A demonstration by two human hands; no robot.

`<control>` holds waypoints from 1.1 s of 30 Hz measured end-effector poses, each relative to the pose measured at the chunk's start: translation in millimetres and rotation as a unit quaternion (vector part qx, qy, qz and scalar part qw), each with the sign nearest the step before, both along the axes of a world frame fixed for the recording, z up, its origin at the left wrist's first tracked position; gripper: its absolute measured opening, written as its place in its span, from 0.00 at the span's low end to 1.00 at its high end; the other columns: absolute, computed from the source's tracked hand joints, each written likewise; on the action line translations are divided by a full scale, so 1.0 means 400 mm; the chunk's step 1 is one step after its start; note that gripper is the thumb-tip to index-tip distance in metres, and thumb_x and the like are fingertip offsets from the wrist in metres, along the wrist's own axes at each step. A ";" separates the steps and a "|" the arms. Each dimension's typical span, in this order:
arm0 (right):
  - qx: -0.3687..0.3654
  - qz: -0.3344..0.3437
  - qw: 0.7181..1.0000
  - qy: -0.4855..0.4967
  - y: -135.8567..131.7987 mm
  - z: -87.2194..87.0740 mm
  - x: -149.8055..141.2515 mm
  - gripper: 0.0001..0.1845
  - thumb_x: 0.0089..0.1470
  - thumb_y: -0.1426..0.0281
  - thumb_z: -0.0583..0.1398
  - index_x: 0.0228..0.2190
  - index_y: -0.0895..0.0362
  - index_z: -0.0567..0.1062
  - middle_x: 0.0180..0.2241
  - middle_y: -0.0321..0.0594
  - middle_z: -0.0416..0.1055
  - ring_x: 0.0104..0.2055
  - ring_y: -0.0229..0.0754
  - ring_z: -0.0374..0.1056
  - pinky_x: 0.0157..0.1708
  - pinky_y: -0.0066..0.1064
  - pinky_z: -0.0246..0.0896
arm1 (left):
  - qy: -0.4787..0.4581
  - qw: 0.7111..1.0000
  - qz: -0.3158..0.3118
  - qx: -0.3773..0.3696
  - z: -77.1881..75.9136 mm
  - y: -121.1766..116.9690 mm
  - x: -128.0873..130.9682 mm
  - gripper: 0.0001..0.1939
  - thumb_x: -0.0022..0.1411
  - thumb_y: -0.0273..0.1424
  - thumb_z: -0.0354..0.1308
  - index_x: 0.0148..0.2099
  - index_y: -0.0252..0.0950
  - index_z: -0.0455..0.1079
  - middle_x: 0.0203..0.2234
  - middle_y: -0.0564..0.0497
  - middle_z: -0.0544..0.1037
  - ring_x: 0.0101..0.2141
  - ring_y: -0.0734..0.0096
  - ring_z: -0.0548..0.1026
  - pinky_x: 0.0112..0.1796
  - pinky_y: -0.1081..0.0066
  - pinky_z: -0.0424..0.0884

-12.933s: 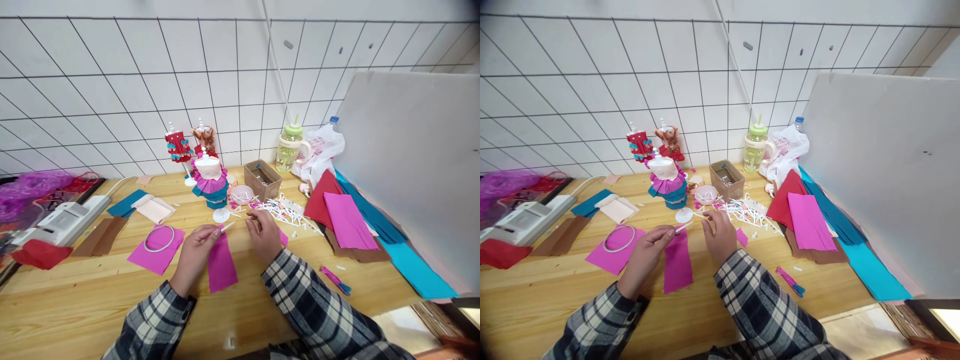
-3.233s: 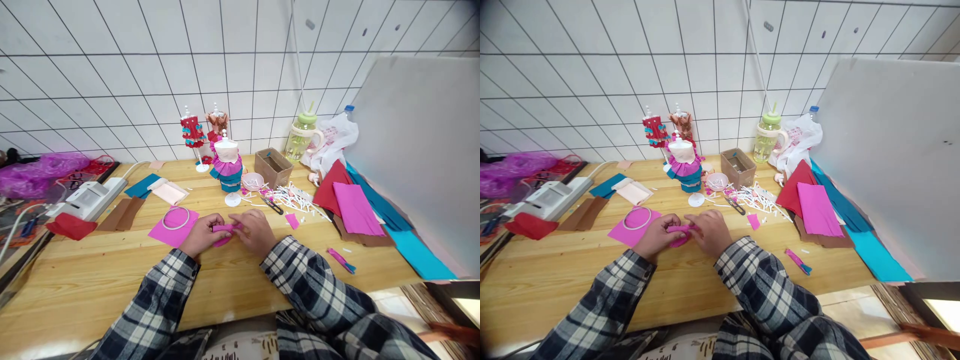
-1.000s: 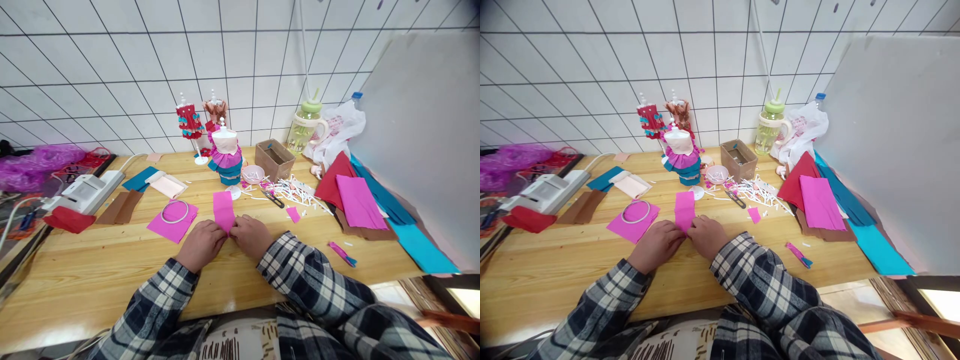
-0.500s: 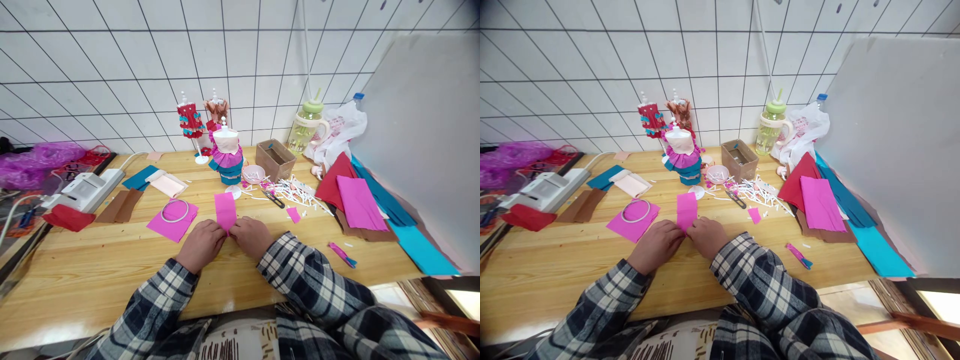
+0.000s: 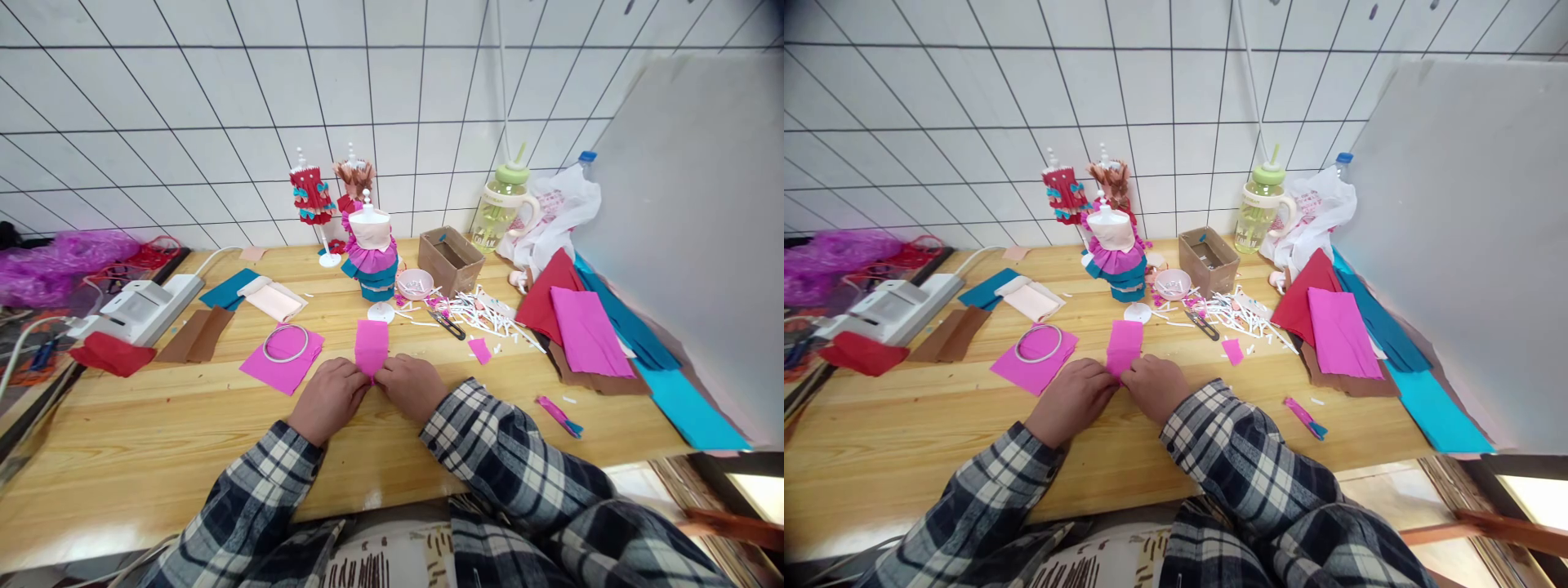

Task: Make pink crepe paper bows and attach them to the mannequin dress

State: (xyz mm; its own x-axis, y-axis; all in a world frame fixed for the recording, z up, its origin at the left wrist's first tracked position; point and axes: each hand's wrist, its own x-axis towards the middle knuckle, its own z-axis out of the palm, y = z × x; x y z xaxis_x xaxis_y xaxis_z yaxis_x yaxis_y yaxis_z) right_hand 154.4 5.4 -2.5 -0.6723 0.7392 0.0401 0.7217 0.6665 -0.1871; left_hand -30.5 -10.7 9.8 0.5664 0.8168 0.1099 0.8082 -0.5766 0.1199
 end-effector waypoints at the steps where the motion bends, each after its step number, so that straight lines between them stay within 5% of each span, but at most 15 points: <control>1: -0.004 -0.005 1.000 0.000 -0.001 0.001 0.000 0.11 0.63 0.71 0.52 0.36 0.54 0.74 0.37 0.40 0.72 0.40 0.42 0.64 0.38 0.31 0.58 | 0.000 1.000 0.001 -0.002 -0.002 0.000 -0.001 0.11 0.65 0.31 0.51 0.35 0.36 0.74 0.30 0.47 0.77 0.36 0.61 0.72 0.40 0.61 0.67; 33: -0.020 -0.013 1.000 -0.003 -0.003 0.005 -0.002 0.12 0.63 0.70 0.51 0.37 0.54 0.74 0.37 0.41 0.71 0.40 0.41 0.66 0.38 0.31 0.59 | -0.007 1.000 0.007 0.022 -0.001 -0.005 0.001 0.10 0.65 0.31 0.52 0.37 0.38 0.75 0.31 0.47 0.76 0.38 0.61 0.71 0.41 0.59 0.66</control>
